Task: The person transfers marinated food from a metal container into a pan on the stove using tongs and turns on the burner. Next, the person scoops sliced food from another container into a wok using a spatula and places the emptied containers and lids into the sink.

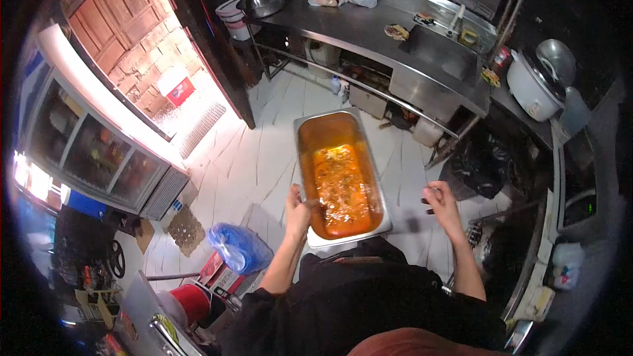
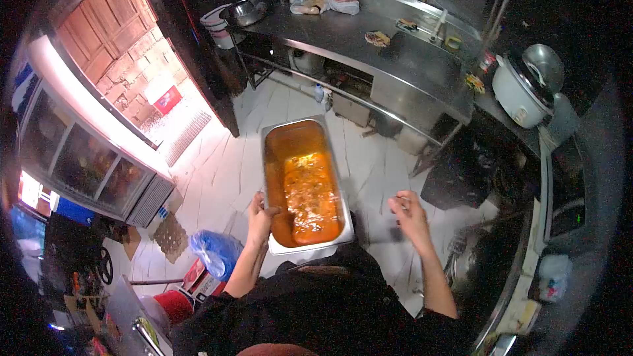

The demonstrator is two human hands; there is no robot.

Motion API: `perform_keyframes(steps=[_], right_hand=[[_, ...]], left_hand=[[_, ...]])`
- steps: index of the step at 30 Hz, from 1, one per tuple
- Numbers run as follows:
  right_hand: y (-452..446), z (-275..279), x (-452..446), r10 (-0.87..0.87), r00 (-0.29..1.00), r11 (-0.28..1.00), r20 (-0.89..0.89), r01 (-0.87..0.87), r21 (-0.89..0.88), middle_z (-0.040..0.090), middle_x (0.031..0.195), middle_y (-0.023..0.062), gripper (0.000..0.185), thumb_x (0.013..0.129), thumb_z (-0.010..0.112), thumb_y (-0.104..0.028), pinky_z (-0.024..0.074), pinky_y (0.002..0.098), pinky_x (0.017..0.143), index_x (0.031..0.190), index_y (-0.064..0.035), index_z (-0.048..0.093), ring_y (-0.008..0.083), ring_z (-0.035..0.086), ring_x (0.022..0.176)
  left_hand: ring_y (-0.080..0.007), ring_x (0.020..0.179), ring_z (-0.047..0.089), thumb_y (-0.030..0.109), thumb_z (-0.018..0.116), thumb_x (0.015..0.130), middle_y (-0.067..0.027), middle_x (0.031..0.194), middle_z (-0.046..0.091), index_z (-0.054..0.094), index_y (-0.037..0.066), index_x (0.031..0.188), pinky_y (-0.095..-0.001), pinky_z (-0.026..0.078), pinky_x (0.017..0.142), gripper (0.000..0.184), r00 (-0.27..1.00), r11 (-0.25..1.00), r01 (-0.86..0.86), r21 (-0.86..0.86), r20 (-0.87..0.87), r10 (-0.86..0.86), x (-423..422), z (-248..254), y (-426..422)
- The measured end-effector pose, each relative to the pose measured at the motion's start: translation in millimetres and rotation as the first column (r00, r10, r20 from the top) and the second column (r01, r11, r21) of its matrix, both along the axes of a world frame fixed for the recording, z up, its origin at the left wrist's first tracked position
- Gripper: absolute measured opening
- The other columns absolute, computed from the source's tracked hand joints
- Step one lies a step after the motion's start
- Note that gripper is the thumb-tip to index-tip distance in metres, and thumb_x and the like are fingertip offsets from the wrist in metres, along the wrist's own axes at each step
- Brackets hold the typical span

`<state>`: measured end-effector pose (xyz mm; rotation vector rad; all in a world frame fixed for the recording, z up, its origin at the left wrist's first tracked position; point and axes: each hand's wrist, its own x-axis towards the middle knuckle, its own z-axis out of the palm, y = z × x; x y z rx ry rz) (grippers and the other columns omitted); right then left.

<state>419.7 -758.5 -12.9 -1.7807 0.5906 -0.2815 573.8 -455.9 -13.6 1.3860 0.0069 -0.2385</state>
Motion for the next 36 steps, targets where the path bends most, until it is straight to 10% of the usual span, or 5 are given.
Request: perform_keyframes(steps=[11, 14, 36], right_hand=[[-206, 98, 286, 0.085, 0.996, 0.8, 0.015, -0.06, -0.597, 0.064, 0.081, 0.0077, 0.034, 0.084, 0.061, -0.016, 0.0466, 0.0271, 0.064, 0.114, -0.0051, 0.049, 0.0126, 0.059, 0.07], [-224, 124, 389, 0.188, 0.982, 0.69, -0.004, -0.135, -0.711, 0.065, 0.087, 0.0132, 0.038, 0.084, 0.059, -0.023, 0.048, 0.0378, 0.068, 0.116, -0.0057, 0.049, 0.0291, 0.063, 0.077], [-316, 241, 1098, 0.158, 0.969, 0.38, 0.192, 0.12, -0.917, 0.064, 0.098, 0.0171, 0.033, 0.083, 0.056, -0.03, 0.0466, 0.0395, 0.082, 0.105, -0.0055, 0.063, 0.0338, 0.061, 0.094]], left_hand=[[-0.0111, 0.061, 0.049, -0.011, 0.049, 0.063, -0.0026, 0.072, 0.053, 0.045, 0.007, 0.078, -0.0239, 0.04, 0.054, 0.024, 0.903, 0.894, -0.427, 0.133, 0.01, 0.43, 210, -1, -45], [-0.0106, 0.059, 0.046, -0.011, 0.05, 0.06, -0.0012, 0.069, 0.05, 0.042, 0.008, 0.074, -0.0226, 0.039, 0.055, 0.025, 0.848, 0.837, -0.529, 0.14, 0.063, 0.526, 263, -21, -38], [-0.0079, 0.053, 0.046, -0.01, 0.047, 0.067, -0.0017, 0.069, 0.053, 0.041, 0.009, 0.076, -0.0208, 0.038, 0.046, 0.022, 0.807, 0.808, -0.588, 0.034, 0.079, 0.585, 666, -26, -57]])
